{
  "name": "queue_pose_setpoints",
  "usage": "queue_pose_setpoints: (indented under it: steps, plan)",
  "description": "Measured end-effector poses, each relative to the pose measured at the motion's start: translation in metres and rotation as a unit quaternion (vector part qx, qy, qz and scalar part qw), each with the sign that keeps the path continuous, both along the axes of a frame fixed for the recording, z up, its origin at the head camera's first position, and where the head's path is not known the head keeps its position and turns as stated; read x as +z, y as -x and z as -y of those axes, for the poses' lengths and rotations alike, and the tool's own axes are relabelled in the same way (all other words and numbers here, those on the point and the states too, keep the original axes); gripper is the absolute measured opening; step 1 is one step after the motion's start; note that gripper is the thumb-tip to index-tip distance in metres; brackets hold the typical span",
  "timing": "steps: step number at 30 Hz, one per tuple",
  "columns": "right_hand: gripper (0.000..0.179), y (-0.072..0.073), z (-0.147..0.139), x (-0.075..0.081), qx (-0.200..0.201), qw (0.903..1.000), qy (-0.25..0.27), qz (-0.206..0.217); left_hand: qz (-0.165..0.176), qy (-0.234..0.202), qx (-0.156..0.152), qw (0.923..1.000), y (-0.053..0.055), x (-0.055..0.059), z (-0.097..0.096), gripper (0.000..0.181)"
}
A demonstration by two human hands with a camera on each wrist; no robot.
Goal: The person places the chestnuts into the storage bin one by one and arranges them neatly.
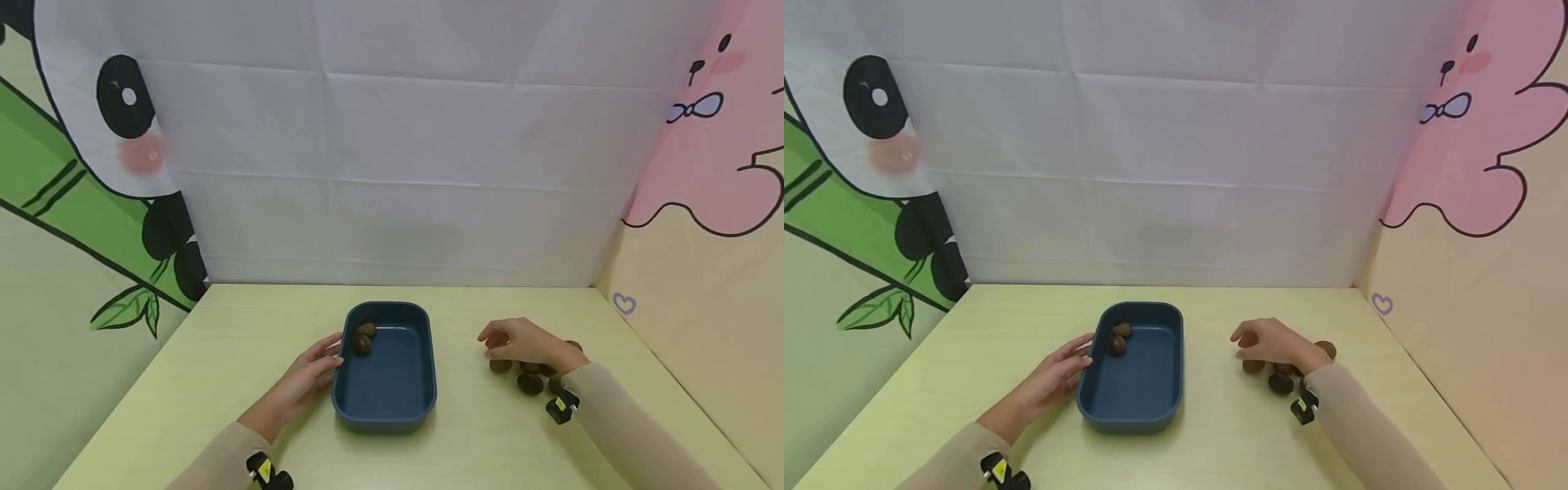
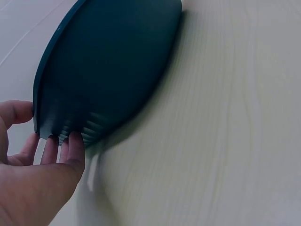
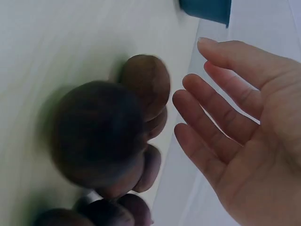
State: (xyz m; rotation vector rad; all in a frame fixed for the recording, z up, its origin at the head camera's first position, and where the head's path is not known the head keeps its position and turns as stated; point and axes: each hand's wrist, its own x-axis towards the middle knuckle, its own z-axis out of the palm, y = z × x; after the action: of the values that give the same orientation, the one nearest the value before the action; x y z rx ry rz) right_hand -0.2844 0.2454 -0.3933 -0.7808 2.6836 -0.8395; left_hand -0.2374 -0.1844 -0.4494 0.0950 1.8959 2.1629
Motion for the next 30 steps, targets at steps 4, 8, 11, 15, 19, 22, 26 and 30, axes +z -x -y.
queue_pose_setpoints:
  steps: [4,8,11,15,19,22,26,30]
  plan:
    - [0.029,-0.004,-0.011,-0.01,-0.001,1.0,-0.001,0.002,0.002,0.002,0.0,1.0,-0.001,0.001,0.0,0.058]
    - [0.034,-0.007,-0.016,-0.014,0.008,1.0,0.003,0.004,0.003,0.004,0.0,1.0,-0.002,0.003,0.002,0.058]
    - [0.038,-0.009,-0.017,-0.016,0.004,0.9999,-0.009,0.003,0.003,0.004,-0.003,1.0,-0.002,0.003,0.003,0.057]
    - [0.039,-0.011,-0.018,-0.018,-0.003,0.9996,-0.028,-0.003,0.003,0.001,-0.006,1.0,-0.003,0.003,0.004,0.057]
    - [0.035,-0.012,-0.016,-0.018,-0.001,0.9992,-0.039,-0.01,0.003,-0.003,-0.005,1.0,-0.003,0.002,0.005,0.057]
    - [0.033,-0.012,-0.015,-0.018,0.004,0.9989,-0.045,-0.015,0.003,-0.004,-0.006,1.0,-0.002,0.001,0.006,0.058]
    - [0.031,-0.007,-0.015,-0.018,0.012,0.999,-0.041,-0.015,0.002,-0.002,-0.005,1.0,-0.001,-0.001,0.003,0.057]
    - [0.03,-0.002,-0.013,-0.015,0.019,0.9996,-0.02,-0.01,0.001,0.001,-0.005,1.0,0.0,-0.002,0.002,0.057]
